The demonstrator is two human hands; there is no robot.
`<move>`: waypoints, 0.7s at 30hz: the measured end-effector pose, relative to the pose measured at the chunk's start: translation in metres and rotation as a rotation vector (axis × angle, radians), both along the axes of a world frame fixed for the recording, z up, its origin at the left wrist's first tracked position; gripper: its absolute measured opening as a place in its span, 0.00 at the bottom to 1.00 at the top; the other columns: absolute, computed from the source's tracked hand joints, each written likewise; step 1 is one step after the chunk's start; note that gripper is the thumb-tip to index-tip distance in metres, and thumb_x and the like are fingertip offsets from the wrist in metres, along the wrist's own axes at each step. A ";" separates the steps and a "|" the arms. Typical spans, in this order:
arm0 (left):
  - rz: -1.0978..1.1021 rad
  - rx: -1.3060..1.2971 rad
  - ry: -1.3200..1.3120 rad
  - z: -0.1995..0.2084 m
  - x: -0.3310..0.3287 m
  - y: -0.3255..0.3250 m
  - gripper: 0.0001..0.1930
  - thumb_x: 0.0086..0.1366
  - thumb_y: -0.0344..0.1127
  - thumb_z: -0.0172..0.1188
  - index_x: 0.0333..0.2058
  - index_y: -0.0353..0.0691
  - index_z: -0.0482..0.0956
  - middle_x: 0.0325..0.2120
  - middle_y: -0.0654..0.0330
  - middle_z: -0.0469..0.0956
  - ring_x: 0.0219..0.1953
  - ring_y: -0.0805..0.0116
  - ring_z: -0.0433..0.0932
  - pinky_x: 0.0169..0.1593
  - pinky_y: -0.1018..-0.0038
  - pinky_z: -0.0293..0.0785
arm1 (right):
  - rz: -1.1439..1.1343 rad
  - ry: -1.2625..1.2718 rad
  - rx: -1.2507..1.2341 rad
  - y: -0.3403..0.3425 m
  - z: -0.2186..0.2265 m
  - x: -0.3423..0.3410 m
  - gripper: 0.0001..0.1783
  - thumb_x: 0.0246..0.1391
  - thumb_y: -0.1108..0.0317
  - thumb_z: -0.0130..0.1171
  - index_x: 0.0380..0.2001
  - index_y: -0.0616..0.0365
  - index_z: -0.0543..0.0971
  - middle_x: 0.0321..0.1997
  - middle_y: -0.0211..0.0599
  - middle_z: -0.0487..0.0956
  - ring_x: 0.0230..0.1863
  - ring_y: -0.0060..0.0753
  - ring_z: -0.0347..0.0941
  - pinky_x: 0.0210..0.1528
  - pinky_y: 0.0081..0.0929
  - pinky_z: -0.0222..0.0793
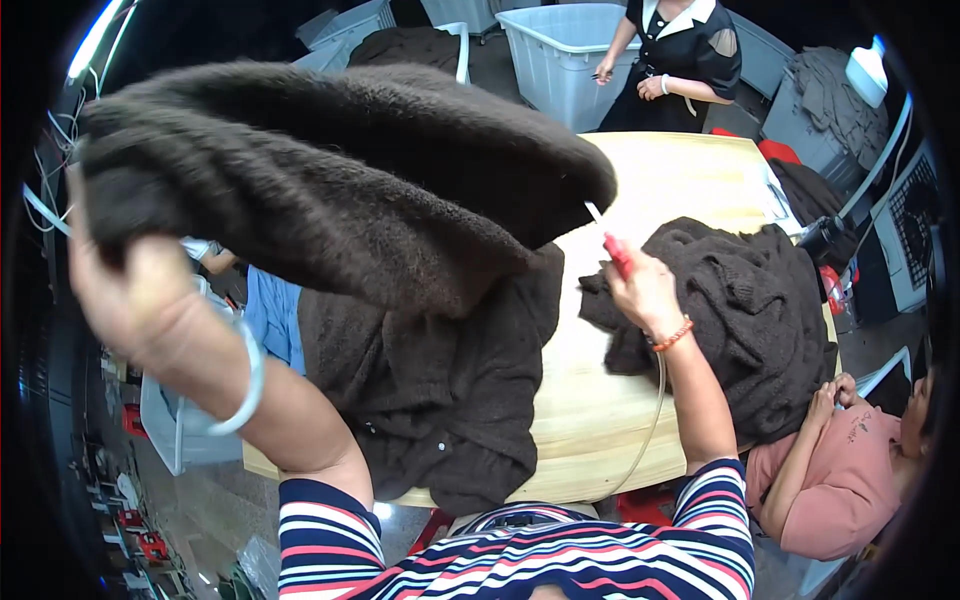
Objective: Trimming loose threads from brown jackets using scissors at a garment factory work table.
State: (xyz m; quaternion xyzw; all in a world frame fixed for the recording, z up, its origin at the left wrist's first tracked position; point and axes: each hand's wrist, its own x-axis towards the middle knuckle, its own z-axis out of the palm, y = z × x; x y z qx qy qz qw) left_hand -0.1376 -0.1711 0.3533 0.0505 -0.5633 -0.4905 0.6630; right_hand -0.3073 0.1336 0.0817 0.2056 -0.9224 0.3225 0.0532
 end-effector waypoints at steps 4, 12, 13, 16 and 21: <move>-0.370 0.709 0.202 -0.036 -0.038 -0.006 0.16 0.64 0.30 0.61 0.49 0.29 0.74 0.47 0.47 0.77 0.50 0.54 0.77 0.58 0.56 0.74 | 0.282 -0.070 0.052 -0.045 -0.040 0.036 0.27 0.52 0.48 0.64 0.52 0.48 0.75 0.33 0.47 0.80 0.37 0.52 0.79 0.41 0.45 0.74; -1.116 0.624 0.173 -0.053 -0.007 0.041 0.13 0.66 0.30 0.58 0.48 0.36 0.78 0.50 0.53 0.78 0.54 0.57 0.75 0.60 0.57 0.70 | 0.199 0.029 -0.309 -0.190 -0.038 0.076 0.35 0.40 0.56 0.73 0.52 0.51 0.69 0.35 0.52 0.77 0.39 0.57 0.76 0.43 0.48 0.73; -1.157 0.619 0.177 -0.051 -0.005 0.044 0.13 0.66 0.30 0.58 0.49 0.36 0.77 0.50 0.53 0.78 0.54 0.57 0.75 0.61 0.57 0.70 | 0.146 0.023 -0.287 -0.194 -0.048 0.064 0.31 0.40 0.68 0.67 0.51 0.50 0.69 0.34 0.52 0.77 0.39 0.57 0.76 0.43 0.49 0.73; -1.199 0.461 0.200 -0.046 0.011 0.021 0.15 0.69 0.31 0.53 0.51 0.33 0.76 0.52 0.48 0.76 0.57 0.55 0.74 0.63 0.54 0.68 | 0.133 -0.057 -0.229 -0.162 -0.043 0.044 0.32 0.38 0.77 0.61 0.51 0.49 0.70 0.34 0.50 0.78 0.41 0.56 0.76 0.43 0.47 0.72; -1.149 0.259 0.173 -0.046 0.053 -0.017 0.18 0.72 0.30 0.45 0.57 0.29 0.69 0.58 0.42 0.68 0.61 0.52 0.69 0.67 0.54 0.63 | 0.173 -0.179 -0.422 -0.036 0.011 0.032 0.33 0.35 0.89 0.46 0.49 0.57 0.76 0.48 0.47 0.80 0.54 0.41 0.76 0.58 0.26 0.67</move>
